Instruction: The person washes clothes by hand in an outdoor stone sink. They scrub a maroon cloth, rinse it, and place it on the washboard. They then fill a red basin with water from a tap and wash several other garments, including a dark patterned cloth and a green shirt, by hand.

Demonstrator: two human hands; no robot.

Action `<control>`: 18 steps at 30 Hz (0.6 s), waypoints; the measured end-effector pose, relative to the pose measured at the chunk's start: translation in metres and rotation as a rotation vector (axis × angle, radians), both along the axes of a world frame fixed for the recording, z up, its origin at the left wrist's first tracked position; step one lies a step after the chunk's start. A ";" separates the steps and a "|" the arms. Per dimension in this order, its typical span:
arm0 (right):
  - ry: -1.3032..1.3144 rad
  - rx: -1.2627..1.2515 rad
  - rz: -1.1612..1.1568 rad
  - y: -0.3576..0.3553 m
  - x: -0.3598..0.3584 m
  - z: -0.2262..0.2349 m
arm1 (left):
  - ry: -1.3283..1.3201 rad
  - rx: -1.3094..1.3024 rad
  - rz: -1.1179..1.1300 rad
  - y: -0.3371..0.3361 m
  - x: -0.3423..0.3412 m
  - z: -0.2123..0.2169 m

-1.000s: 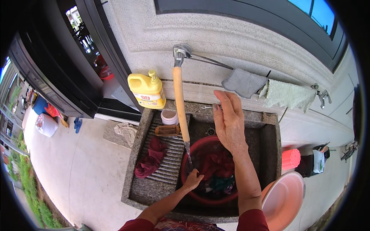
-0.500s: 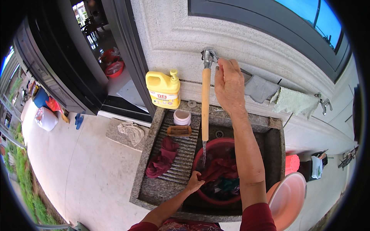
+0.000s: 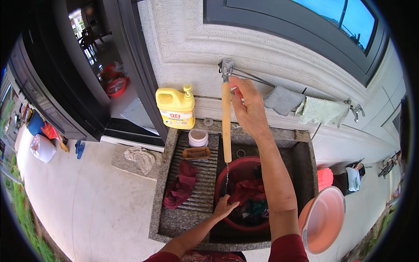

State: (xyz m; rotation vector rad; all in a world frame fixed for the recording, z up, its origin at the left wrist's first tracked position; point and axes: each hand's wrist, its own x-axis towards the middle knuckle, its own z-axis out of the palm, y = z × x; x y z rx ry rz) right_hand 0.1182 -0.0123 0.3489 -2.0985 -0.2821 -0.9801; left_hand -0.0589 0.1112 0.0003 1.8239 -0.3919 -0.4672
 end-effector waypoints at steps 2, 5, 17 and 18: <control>0.112 0.096 0.029 -0.018 -0.016 -0.015 | 0.152 -0.172 -0.038 -0.010 0.013 0.019; 0.282 0.220 0.005 -0.061 -0.038 -0.084 | 0.322 -0.360 0.013 -0.009 0.024 0.014; 0.863 -0.364 -0.509 -0.108 -0.177 -0.387 | 0.502 0.116 0.114 -0.022 0.010 -0.013; 0.733 -0.340 -0.552 -0.103 -0.181 -0.375 | 0.556 0.151 0.132 -0.022 0.014 -0.009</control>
